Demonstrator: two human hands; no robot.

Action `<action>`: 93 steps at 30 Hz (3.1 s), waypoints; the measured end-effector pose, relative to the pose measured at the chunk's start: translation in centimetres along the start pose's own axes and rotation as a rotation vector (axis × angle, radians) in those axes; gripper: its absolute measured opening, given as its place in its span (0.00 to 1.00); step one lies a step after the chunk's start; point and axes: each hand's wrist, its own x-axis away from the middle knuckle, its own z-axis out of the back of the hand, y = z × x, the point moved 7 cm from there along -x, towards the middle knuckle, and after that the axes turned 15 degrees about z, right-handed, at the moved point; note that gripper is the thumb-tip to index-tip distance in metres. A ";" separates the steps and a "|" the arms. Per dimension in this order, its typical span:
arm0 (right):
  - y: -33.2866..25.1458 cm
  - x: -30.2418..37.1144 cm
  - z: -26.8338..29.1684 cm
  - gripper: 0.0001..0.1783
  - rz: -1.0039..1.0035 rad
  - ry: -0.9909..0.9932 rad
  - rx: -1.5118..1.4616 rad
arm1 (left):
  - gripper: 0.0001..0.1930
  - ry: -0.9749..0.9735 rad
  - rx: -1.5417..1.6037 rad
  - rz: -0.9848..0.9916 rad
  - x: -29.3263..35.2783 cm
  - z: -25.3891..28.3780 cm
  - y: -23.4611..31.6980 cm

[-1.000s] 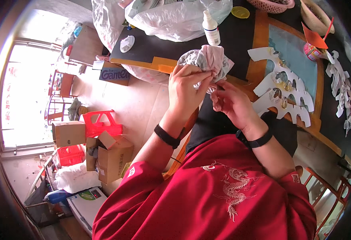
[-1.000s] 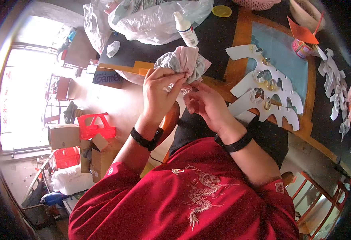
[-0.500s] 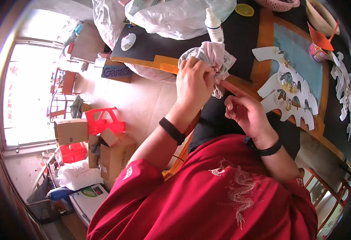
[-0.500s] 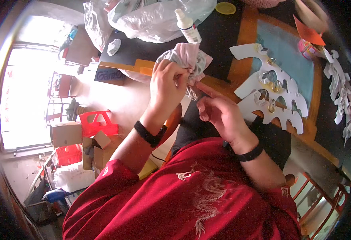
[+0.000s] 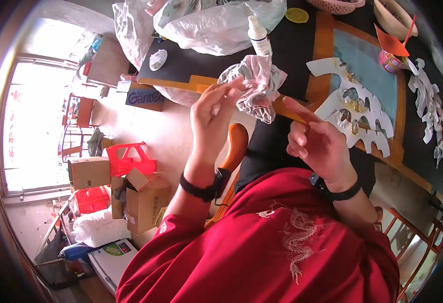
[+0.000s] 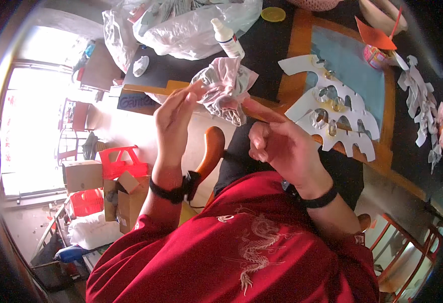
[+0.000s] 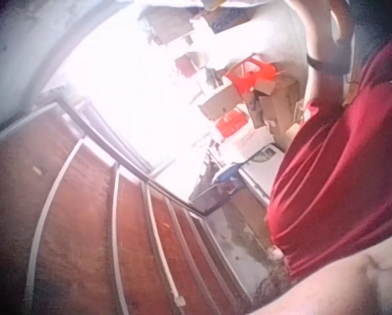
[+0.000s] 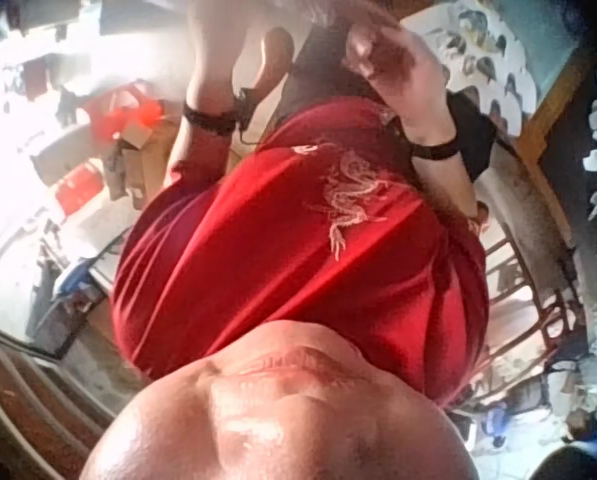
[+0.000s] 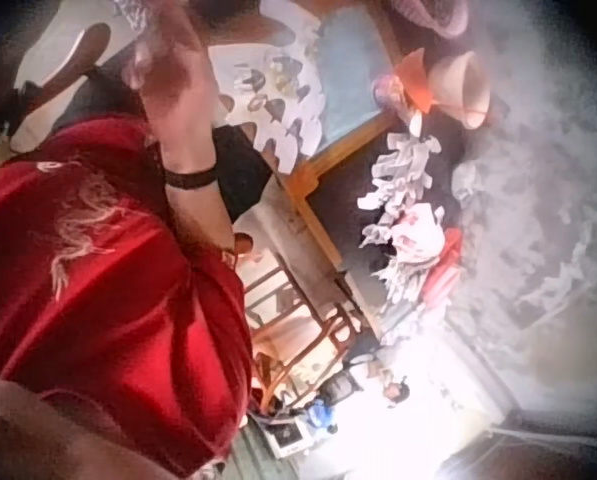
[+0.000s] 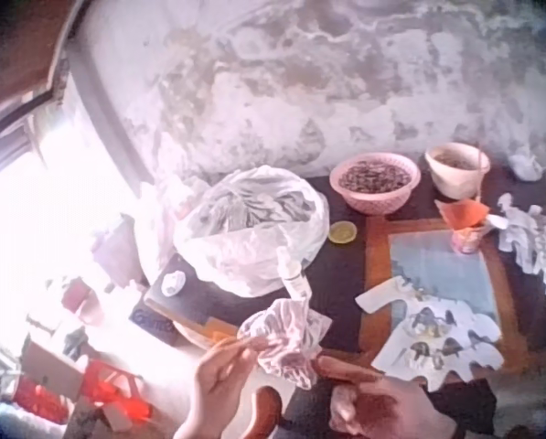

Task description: Manually assembling shoe components by attaching metal eyelets and decorative elements to leather or fabric pieces using adhesive.

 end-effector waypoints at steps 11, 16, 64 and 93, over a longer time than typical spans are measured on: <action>-3.4 5.1 -3.8 0.37 0.080 -0.226 -0.100 | 0.12 -0.300 0.494 -0.061 5.3 -6.0 4.7; -3.1 6.0 -4.6 0.38 0.055 -0.250 0.065 | 0.27 -0.232 0.210 -0.340 6.9 -5.8 6.1; -5.1 8.4 -6.7 0.30 0.186 -0.347 0.561 | 0.20 0.011 -0.160 -0.539 8.7 -4.3 10.5; -5.3 19.7 -14.4 0.28 0.999 -0.252 1.048 | 0.52 -0.542 0.456 -0.210 19.5 -7.0 9.8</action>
